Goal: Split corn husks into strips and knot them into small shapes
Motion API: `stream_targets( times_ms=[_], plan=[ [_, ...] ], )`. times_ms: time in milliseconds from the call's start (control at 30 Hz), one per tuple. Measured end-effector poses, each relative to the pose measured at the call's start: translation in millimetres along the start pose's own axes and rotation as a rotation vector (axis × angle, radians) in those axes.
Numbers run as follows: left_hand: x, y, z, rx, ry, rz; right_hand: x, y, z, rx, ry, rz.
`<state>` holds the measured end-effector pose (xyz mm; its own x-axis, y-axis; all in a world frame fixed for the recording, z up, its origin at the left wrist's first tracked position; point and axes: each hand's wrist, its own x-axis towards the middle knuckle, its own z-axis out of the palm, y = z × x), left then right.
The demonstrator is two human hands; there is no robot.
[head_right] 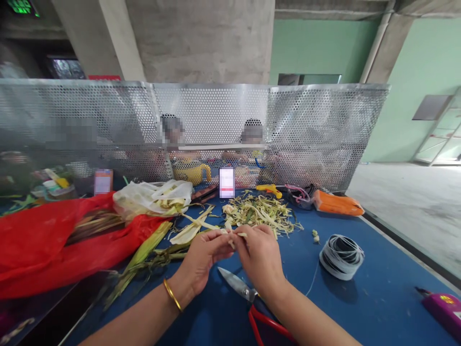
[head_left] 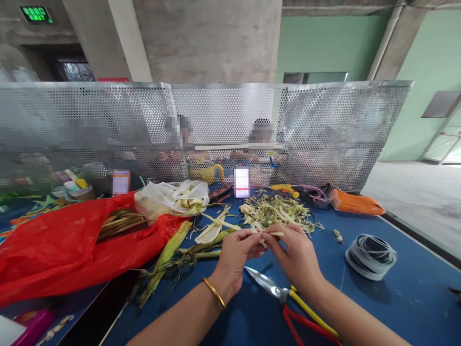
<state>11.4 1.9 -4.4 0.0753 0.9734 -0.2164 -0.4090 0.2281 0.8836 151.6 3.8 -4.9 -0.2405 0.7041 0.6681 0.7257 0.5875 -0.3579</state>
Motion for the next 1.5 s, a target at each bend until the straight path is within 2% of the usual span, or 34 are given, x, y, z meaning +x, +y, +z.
stream_targets(
  times_ms=[67,200,433,533,667,733,800,867,933,1000,1067,1167,1267,1400,1500],
  plan=[
    [-0.1,-0.6,-0.3,-0.015,-0.007,0.000,2.3,0.6,-1.4,0.084,-0.008,0.107],
    [-0.5,-0.2,-1.4,-0.016,-0.039,0.003,7.2,2.5,-4.3,0.250,-0.022,0.178],
    [-0.8,1.6,-1.6,0.008,-0.142,0.020,5.4,3.6,3.9,0.406,-0.190,0.437],
    [1.2,0.7,-1.7,0.038,-0.097,0.035,5.5,6.5,9.4,0.542,-0.195,0.531],
    [6.2,0.3,-3.8,0.046,0.042,0.080,4.4,5.5,11.9,0.697,-0.170,0.603],
    [8.4,1.2,-5.4,0.032,0.110,0.097,1.7,1.0,9.6,0.628,-0.145,0.594],
    [9.6,2.6,-6.7,0.017,0.148,0.104,-1.7,-4.6,5.6,0.440,-0.143,0.507],
    [9.9,4.1,-7.2,0.009,0.142,0.105,-4.2,-9.2,1.1,0.200,-0.150,0.302],
    [9.2,5.6,-6.7,0.016,0.120,0.094,-4.0,-11.8,-3.1,0.044,-0.144,0.036],
    [7.4,7.2,-5.8,0.047,0.091,0.082,-0.8,-12.2,-7.3,-0.008,-0.114,-0.179],
    [4.7,9.4,-5.2,0.124,0.021,0.073,4.6,-10.6,-11.8,-0.014,-0.082,-0.278],
    [0.0,13.3,-6.1,0.257,-0.170,0.042,12.9,-5.5,-18.1,0.005,-0.092,-0.251],
    [-2.3,16.6,-9.0,0.304,-0.303,0.018,17.1,0.0,-21.9,-0.012,-0.197,-0.091],
    [-0.9,18.7,-11.6,0.348,-0.319,0.021,15.8,3.8,-19.9,-0.031,-0.313,0.098],
    [-0.4,18.1,-9.9,0.364,-0.292,0.006,13.4,5.5,-13.3,0.013,-0.325,0.186]
  ],
)
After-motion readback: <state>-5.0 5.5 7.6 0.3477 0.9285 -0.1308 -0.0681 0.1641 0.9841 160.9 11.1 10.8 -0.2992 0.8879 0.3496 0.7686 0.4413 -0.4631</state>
